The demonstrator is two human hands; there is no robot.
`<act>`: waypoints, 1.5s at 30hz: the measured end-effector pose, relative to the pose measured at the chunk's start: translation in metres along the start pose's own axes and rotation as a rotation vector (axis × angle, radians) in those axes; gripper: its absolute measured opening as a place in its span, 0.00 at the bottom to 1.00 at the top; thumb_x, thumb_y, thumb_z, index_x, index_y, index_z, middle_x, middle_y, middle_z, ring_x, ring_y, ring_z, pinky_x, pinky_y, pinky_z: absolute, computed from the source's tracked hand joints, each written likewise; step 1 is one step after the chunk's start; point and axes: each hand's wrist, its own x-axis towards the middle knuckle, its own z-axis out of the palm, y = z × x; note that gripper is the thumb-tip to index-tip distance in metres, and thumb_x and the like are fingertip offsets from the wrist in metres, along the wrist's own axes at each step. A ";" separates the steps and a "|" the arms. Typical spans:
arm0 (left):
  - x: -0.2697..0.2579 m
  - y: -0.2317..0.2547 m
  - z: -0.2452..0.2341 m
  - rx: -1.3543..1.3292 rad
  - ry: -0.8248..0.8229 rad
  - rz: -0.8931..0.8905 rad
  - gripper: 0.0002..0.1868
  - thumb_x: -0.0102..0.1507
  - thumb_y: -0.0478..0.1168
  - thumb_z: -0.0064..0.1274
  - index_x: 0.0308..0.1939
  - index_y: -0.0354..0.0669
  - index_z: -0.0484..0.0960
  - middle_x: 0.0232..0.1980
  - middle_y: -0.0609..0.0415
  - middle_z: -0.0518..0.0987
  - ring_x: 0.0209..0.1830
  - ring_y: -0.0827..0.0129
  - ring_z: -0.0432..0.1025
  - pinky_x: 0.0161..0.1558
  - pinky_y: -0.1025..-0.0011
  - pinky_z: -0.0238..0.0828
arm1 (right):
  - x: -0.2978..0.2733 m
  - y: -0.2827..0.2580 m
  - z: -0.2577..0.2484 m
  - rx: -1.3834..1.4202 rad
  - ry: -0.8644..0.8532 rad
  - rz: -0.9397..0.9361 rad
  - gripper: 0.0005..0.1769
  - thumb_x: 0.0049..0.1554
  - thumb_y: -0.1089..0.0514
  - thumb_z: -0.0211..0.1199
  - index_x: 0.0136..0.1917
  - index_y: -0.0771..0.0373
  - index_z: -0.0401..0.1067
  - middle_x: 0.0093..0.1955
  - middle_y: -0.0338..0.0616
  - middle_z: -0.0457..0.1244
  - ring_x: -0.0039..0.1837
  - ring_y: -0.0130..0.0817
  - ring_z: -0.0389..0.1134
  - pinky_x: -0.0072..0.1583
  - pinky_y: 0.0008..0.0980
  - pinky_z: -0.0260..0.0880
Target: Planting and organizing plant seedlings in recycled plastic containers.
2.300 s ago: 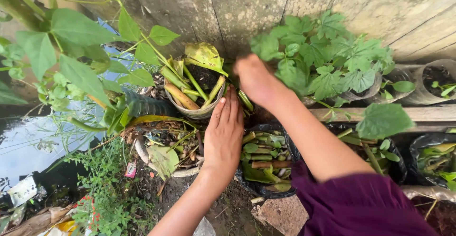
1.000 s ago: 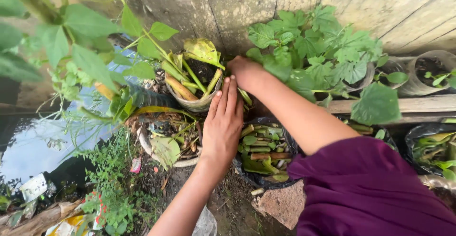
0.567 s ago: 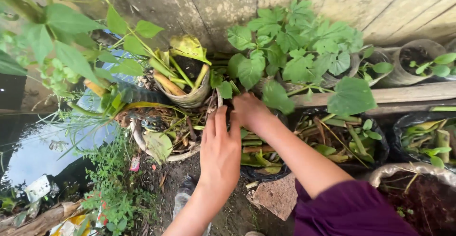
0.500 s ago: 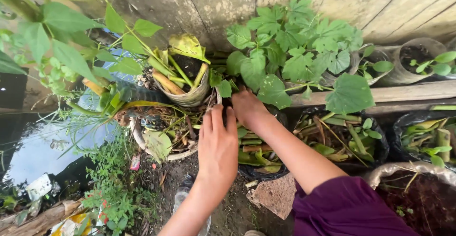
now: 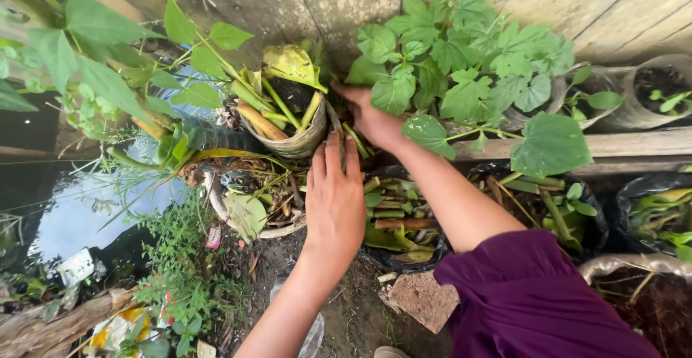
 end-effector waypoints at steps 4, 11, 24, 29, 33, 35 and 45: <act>-0.003 -0.004 0.003 -0.033 -0.017 0.000 0.35 0.56 0.29 0.51 0.69 0.27 0.66 0.69 0.37 0.64 0.68 0.45 0.63 0.65 0.56 0.64 | 0.018 -0.042 -0.022 -0.037 -0.067 0.158 0.30 0.60 0.71 0.58 0.74 0.51 0.68 0.68 0.54 0.66 0.64 0.42 0.70 0.67 0.35 0.67; -0.008 -0.005 0.004 -0.070 -0.013 0.015 0.34 0.55 0.29 0.51 0.67 0.28 0.67 0.69 0.35 0.64 0.68 0.43 0.63 0.65 0.54 0.63 | 0.009 -0.028 -0.004 -0.091 -0.072 0.250 0.30 0.54 0.68 0.60 0.70 0.57 0.70 0.69 0.55 0.65 0.70 0.48 0.65 0.71 0.38 0.60; -0.014 -0.008 0.010 -0.116 -0.035 0.010 0.33 0.58 0.34 0.54 0.68 0.30 0.67 0.69 0.36 0.64 0.68 0.43 0.62 0.65 0.53 0.63 | -0.033 -0.032 -0.020 -0.125 -0.105 0.178 0.12 0.59 0.62 0.61 0.57 0.59 0.76 0.52 0.53 0.71 0.54 0.51 0.74 0.60 0.44 0.73; -0.007 -0.015 0.003 -0.142 -0.012 0.051 0.34 0.61 0.41 0.57 0.69 0.31 0.66 0.70 0.37 0.64 0.71 0.45 0.60 0.67 0.53 0.61 | -0.067 0.017 0.020 -0.675 -0.146 0.276 0.06 0.52 0.64 0.64 0.45 0.63 0.72 0.45 0.54 0.68 0.49 0.55 0.71 0.53 0.50 0.69; -0.009 -0.016 -0.002 -0.147 -0.025 0.048 0.34 0.61 0.41 0.57 0.69 0.31 0.66 0.70 0.37 0.64 0.71 0.44 0.60 0.67 0.53 0.60 | -0.067 0.025 0.040 -0.777 -0.212 0.307 0.07 0.49 0.66 0.64 0.44 0.64 0.71 0.44 0.53 0.67 0.46 0.52 0.71 0.51 0.48 0.69; -0.012 -0.015 0.000 -0.187 -0.017 0.060 0.33 0.62 0.40 0.57 0.69 0.32 0.67 0.70 0.38 0.64 0.71 0.45 0.59 0.68 0.53 0.60 | -0.063 0.011 0.031 -0.708 -0.056 0.295 0.08 0.52 0.62 0.66 0.44 0.65 0.72 0.43 0.55 0.68 0.48 0.53 0.71 0.51 0.53 0.67; -0.016 -0.024 -0.009 -0.259 0.004 0.051 0.31 0.62 0.38 0.57 0.68 0.34 0.67 0.70 0.39 0.64 0.72 0.45 0.60 0.68 0.52 0.60 | -0.048 -0.048 0.003 -0.438 0.159 0.277 0.10 0.54 0.62 0.64 0.48 0.69 0.71 0.44 0.62 0.68 0.46 0.64 0.70 0.50 0.57 0.69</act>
